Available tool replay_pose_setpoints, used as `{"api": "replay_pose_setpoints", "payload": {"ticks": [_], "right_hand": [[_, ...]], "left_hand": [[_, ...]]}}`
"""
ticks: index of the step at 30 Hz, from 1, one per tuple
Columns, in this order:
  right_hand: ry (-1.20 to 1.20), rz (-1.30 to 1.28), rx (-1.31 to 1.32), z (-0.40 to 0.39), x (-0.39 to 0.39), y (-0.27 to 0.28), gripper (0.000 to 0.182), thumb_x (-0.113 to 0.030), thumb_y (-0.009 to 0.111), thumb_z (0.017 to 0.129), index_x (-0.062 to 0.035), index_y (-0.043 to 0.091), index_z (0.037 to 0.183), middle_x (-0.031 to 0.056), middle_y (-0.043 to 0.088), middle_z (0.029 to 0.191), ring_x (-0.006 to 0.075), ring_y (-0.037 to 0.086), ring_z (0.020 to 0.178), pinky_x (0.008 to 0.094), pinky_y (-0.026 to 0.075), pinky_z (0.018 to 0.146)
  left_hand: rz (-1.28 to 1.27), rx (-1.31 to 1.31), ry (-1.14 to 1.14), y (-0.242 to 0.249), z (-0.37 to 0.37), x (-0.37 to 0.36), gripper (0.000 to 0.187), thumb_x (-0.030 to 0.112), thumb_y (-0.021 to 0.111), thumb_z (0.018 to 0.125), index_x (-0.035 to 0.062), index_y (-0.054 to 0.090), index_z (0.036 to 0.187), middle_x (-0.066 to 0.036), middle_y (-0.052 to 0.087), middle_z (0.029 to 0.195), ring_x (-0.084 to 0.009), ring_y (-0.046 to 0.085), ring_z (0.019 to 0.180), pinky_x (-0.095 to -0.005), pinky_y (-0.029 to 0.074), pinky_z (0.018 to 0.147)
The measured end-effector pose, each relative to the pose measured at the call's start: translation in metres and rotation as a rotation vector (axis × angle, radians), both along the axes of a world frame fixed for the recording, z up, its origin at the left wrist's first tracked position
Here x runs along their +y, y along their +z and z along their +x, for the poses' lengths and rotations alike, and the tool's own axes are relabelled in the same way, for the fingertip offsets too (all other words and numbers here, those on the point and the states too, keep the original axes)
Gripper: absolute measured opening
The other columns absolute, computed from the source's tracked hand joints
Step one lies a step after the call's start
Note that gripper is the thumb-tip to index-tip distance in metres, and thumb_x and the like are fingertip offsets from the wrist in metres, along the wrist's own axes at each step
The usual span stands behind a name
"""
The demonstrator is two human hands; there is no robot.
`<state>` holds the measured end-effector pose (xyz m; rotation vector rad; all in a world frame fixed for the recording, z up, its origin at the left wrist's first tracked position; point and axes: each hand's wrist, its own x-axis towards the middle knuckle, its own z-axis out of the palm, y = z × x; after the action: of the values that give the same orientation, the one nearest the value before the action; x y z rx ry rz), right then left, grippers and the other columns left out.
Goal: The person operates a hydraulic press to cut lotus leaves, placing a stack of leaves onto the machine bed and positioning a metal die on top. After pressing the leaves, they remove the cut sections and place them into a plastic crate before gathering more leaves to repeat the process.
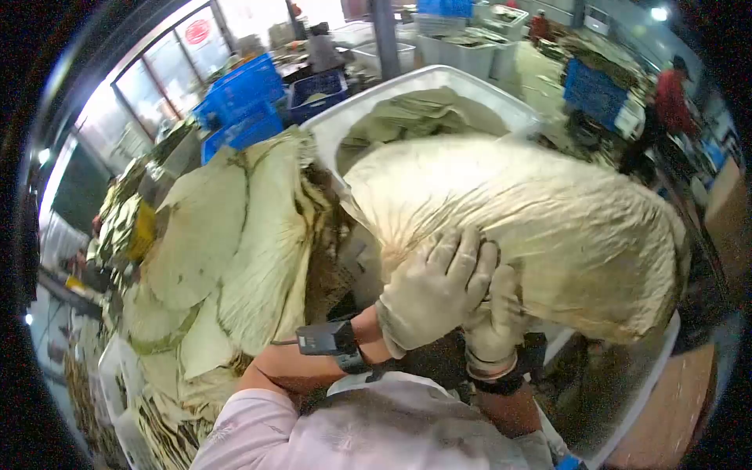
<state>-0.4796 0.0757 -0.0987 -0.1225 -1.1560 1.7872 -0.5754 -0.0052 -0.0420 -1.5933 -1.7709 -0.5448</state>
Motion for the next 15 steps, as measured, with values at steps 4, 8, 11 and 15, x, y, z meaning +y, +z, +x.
{"api": "replay_pose_setpoints", "payload": {"ticks": [4, 8, 11, 15], "right_hand": [[0.107, -0.255, 0.035, 0.053, 0.035, -0.003, 0.037, -0.02, 0.044, 0.108, 0.0061, 0.059, 0.13, 0.0137, 0.062, 0.13, 0.0215, 0.057, 0.119, 0.0384, 0.045, 0.104], [-0.236, -0.437, 0.021, 0.118, 0.086, -0.007, 0.029, -0.015, 0.053, 0.106, 0.0035, 0.061, 0.127, 0.0119, 0.066, 0.125, 0.0207, 0.064, 0.114, 0.0365, 0.054, 0.101], [-0.268, -0.403, 0.26, 0.18, 0.109, -0.033, 0.024, -0.013, 0.06, 0.102, 0.0005, 0.066, 0.121, 0.01, 0.07, 0.119, 0.022, 0.066, 0.111, 0.0386, 0.055, 0.1], [-0.355, -0.337, 0.172, 0.221, 0.093, -0.013, 0.023, -0.014, 0.062, 0.102, 0.0, 0.067, 0.12, 0.0091, 0.07, 0.119, 0.0207, 0.066, 0.111, 0.0386, 0.055, 0.1]], "left_hand": [[0.011, -0.015, -0.325, -0.011, 0.027, 0.024, 0.044, 0.022, 0.066, 0.077, 0.0027, 0.068, 0.117, -0.017, 0.067, 0.12, -0.0344, 0.066, 0.107, -0.044, 0.056, 0.092], [-0.054, -0.249, -0.94, -0.035, 0.071, 0.006, 0.022, 0.021, 0.073, 0.075, 0.008, 0.073, 0.092, -0.012, 0.068, 0.116, -0.0308, 0.065, 0.109, -0.0463, 0.058, 0.085], [-0.749, -0.965, -1.022, -0.062, 0.09, 0.029, 0.034, 0.021, 0.079, 0.079, 0.0034, 0.072, 0.107, -0.013, 0.068, 0.114, -0.0305, 0.066, 0.098, -0.0395, 0.056, 0.088], [-0.263, -2.648, -1.323, -0.114, 0.091, 0.082, 0.076, 0.062, 0.04, 0.104, 0.0071, 0.033, 0.156, -0.016, 0.045, 0.153, -0.0298, 0.045, 0.141, -0.0488, 0.042, 0.114]]}}
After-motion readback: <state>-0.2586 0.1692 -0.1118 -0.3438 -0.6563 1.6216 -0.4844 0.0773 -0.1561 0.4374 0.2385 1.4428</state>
